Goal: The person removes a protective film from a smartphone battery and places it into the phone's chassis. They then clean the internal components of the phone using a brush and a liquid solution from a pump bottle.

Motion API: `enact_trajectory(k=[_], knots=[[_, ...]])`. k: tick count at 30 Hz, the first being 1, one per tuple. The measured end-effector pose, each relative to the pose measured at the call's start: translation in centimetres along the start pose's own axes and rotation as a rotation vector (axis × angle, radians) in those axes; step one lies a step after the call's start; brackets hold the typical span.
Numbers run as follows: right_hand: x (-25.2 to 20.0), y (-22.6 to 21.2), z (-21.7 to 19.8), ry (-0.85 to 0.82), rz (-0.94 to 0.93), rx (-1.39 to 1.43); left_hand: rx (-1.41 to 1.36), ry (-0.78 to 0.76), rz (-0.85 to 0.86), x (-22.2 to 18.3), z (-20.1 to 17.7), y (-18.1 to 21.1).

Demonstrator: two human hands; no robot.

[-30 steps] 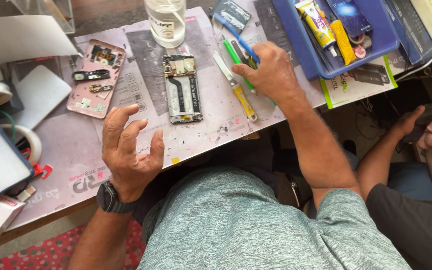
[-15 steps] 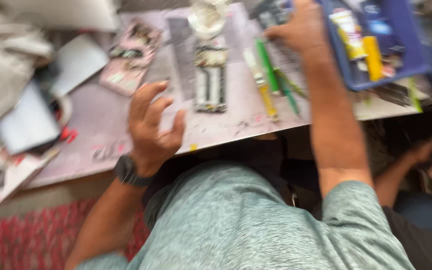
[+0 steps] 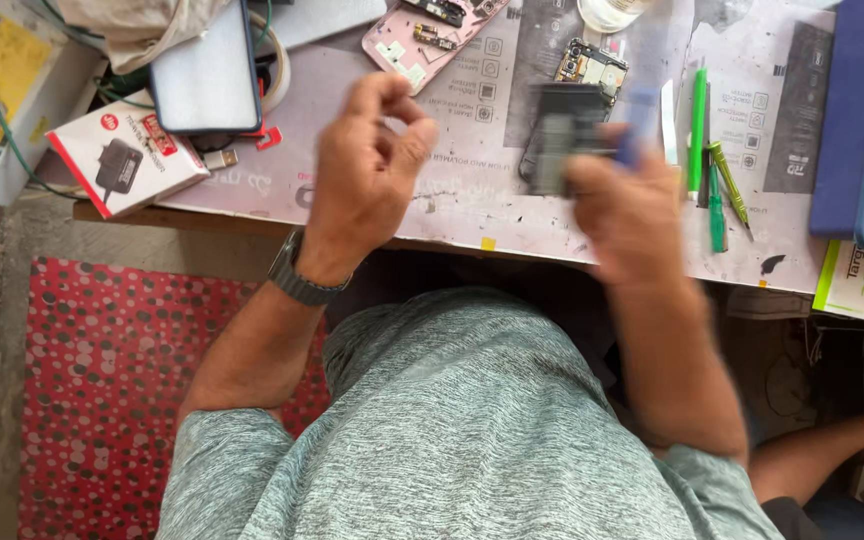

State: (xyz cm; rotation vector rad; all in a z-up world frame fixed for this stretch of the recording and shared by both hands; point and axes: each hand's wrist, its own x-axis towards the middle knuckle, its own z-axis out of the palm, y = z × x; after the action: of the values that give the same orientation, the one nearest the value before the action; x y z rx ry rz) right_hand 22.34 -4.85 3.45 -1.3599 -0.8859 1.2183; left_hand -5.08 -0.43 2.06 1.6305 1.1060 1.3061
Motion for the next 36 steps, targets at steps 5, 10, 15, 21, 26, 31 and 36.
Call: enact_trajectory(k=[5, 10, 15, 21, 26, 31, 36], knots=[[-0.3, 1.6, 7.6, -0.33, 0.145, 0.229, -0.459, -0.147, -0.169, -0.6, 0.9, -1.1], [1.0, 1.0, 5.5, -0.21, -0.029, 0.197, -0.477, -0.092, -0.188, 0.2, -2.1, -3.6], [0.5, 0.1, 5.2, -0.285, -0.239, 0.089, -1.188, -0.325, -0.555, -0.4, -2.6, -3.8], [0.4, -0.7, 7.9, -0.297, -0.446, -0.263, -1.616, -0.706, -0.771, -0.6, 0.9, -1.4], [2.9, 0.1, 7.6, -0.173, -0.717, -0.357, -1.322, -0.658, -0.647, 0.0, 0.1, -0.6], [2.0, -0.2, 2.8, -0.141, -0.603, -0.289, -0.644, -0.441, -0.455, -0.5, -3.7, -1.4], [2.2, -0.7, -0.6, -0.177, -0.561, -0.251, 0.921, -0.122, 0.128, -1.4, -4.5, -0.7]])
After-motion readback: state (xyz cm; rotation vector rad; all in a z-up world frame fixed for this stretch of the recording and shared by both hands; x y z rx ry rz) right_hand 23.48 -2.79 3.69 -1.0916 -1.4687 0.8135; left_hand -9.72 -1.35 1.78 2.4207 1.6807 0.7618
